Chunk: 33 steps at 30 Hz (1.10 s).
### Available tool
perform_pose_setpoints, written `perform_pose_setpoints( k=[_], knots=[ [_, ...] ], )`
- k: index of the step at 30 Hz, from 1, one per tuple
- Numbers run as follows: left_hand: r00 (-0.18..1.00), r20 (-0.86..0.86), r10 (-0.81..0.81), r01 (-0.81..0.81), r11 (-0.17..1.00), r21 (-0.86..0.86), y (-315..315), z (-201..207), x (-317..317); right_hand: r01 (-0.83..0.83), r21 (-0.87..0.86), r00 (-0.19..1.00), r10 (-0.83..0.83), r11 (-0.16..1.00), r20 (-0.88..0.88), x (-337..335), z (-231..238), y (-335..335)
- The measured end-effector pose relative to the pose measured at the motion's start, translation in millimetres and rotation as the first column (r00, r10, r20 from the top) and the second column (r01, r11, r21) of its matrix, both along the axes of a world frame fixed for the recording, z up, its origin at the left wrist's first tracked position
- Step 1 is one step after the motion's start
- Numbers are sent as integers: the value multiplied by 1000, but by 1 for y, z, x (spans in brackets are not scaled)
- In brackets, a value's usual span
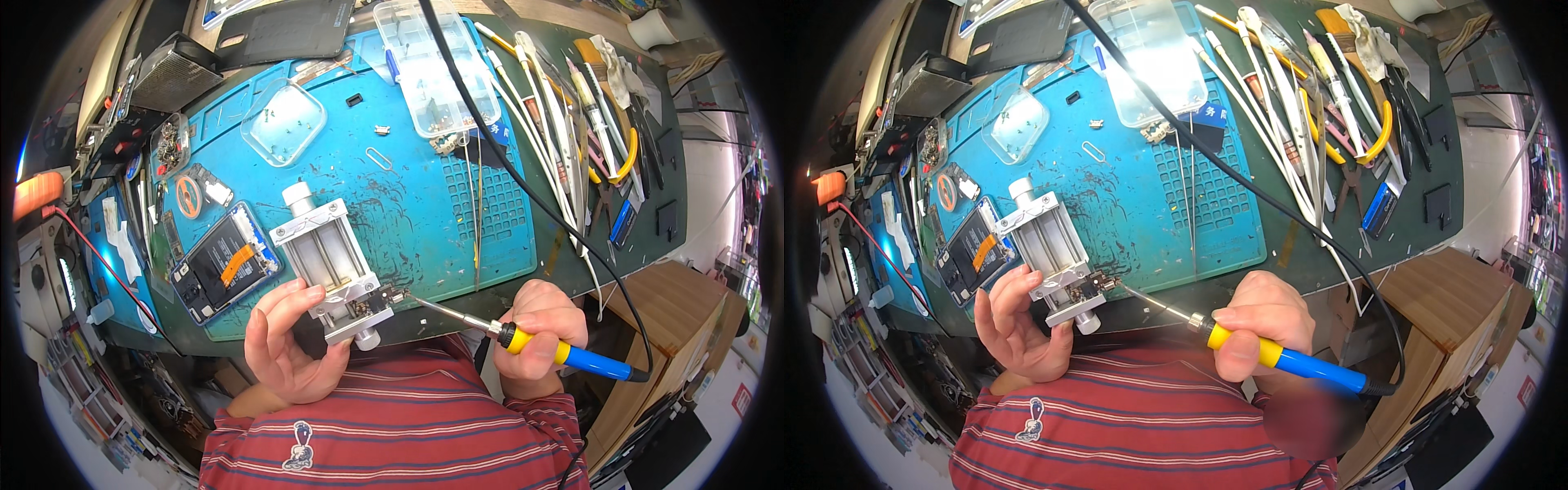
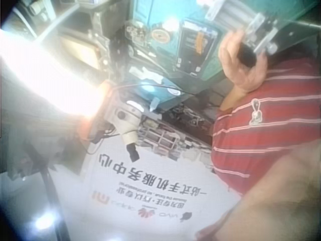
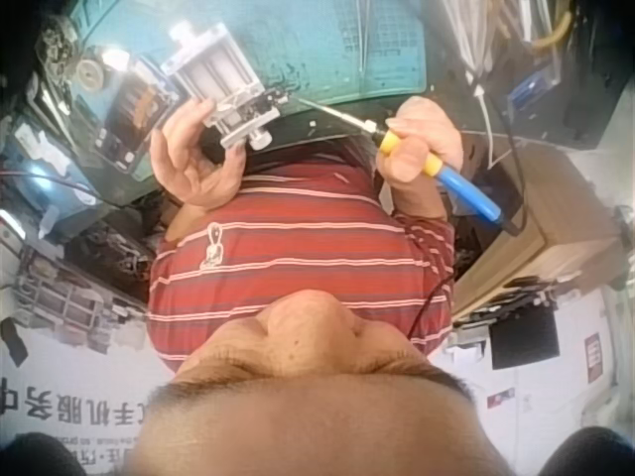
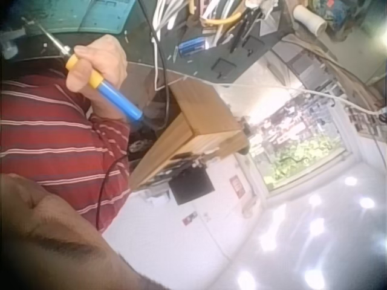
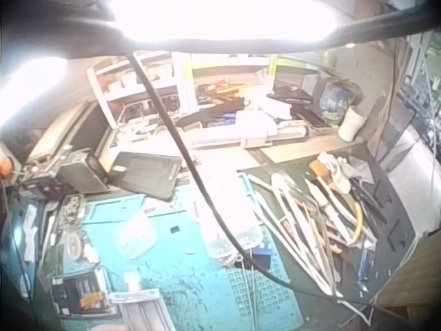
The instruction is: The person uses tweezers to position small components on a circuit board held in a vise, then applies a soldering iron to secure them. They also use a pen-like tool to apply flux or adhesive to the board. The work is performed on a cluttered electronics repair bench with various tools and parts visible.
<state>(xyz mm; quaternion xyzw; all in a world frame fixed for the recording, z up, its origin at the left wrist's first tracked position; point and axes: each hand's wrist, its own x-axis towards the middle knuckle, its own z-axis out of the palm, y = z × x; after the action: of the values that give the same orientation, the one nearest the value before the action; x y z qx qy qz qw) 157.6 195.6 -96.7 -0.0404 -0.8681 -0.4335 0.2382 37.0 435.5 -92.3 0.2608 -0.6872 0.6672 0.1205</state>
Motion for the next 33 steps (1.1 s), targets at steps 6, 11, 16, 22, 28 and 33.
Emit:
perform_pose_setpoints(
  k=[6,11,16,22,28,33],
  knots=[
    [1000,-2,19,-19,1000,3,2,0,0,-10,39,1000,10,999,15,0,3,1],
    [1000,1,25,-25,1000,8,3,0,0,-15,41,1000,14,999,20,0,3,2],
    [1000,-6,24,-24,1000,20,3,-1,1,-20,65,999,18,998,29,0,5,2],
    [1000,-8,29,-29,999,42,4,0,0,121,-87,989,-112,989,100,3,3,-6],
    [999,24,35,-35,999,14,1,1,1,200,-184,979,-191,962,64,0,-3,-11],
    [999,25,41,-41,999,4,3,4,0,89,-181,995,-79,980,62,1,-7,3]
  ],
)
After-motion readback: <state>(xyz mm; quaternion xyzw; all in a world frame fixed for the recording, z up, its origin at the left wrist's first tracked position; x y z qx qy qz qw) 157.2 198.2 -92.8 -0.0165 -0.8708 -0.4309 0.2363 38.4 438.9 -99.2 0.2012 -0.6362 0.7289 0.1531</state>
